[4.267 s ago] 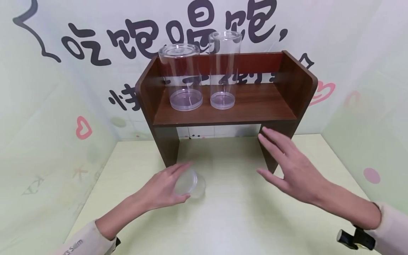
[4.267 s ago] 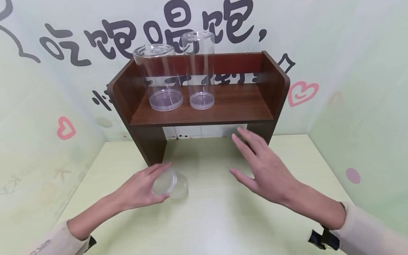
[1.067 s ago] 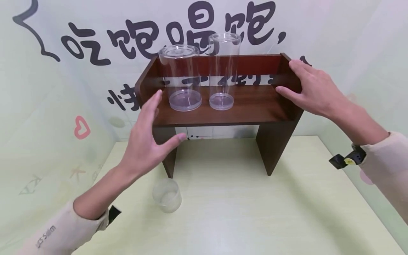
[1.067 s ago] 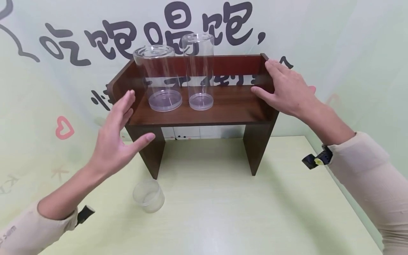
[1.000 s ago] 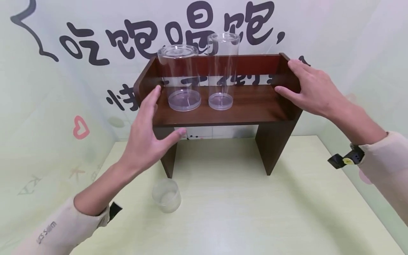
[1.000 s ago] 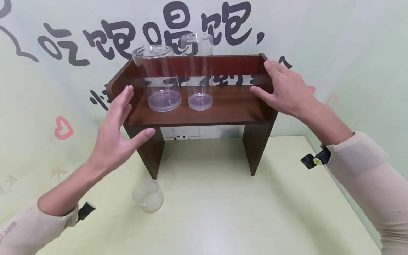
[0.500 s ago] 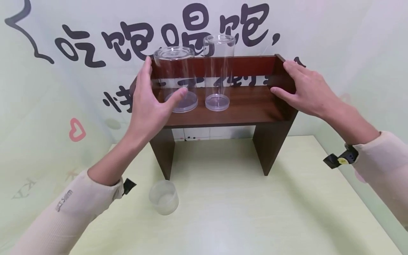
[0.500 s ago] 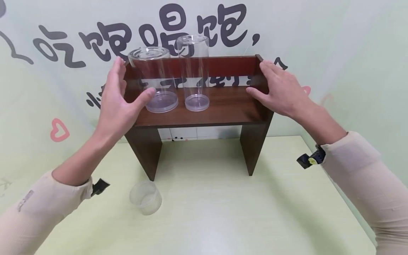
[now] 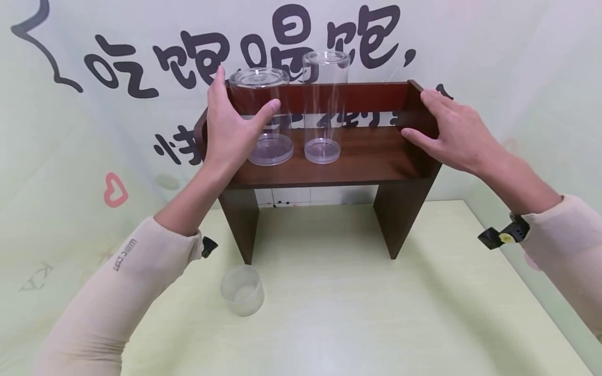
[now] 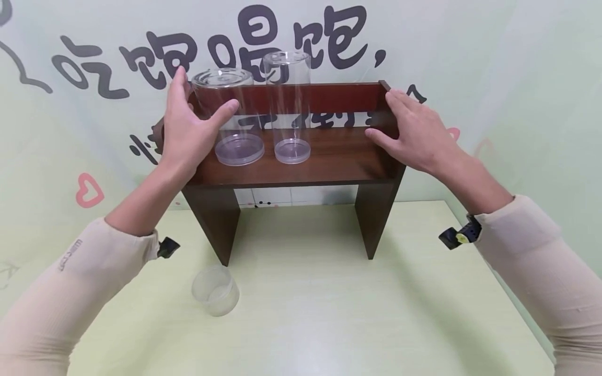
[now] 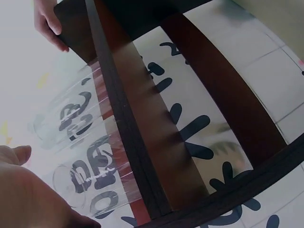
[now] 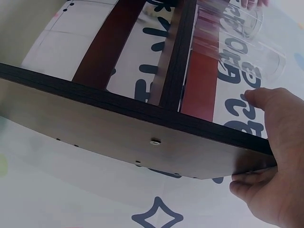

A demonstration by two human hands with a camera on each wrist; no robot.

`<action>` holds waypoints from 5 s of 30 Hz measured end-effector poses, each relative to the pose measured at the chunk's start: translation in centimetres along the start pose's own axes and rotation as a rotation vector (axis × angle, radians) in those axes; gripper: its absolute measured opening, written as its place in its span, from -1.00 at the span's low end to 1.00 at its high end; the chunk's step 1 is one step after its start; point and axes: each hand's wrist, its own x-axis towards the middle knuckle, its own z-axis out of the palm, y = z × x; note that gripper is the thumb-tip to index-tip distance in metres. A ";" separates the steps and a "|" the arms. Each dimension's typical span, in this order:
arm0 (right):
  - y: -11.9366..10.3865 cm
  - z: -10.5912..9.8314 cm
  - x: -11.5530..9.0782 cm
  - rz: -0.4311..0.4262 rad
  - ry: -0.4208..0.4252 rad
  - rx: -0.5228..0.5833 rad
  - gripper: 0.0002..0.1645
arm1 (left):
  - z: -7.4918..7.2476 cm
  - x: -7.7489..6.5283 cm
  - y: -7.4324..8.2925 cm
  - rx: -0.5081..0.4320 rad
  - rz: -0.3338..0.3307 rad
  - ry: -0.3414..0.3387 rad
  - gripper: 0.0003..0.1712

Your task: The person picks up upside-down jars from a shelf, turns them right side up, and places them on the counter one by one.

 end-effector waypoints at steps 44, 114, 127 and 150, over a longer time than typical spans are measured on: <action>0.2 0.3 0.1 -0.004 0.041 0.017 -0.08 | 0.3 1.8 0.5 -0.061 -0.001 0.043 0.23; -7.2 3.8 -7.0 -0.488 0.514 0.148 -0.13 | 1.0 -16.3 -3.3 -0.953 -0.348 -0.116 -0.12; -10.8 9.4 -11.1 -0.527 0.393 0.445 0.00 | 3.8 -18.3 -4.6 -1.159 -0.376 -0.121 -0.20; -12.0 16.5 -14.0 -0.307 0.238 0.862 0.34 | 5.4 -20.4 -5.9 -1.205 -0.438 -0.155 -0.29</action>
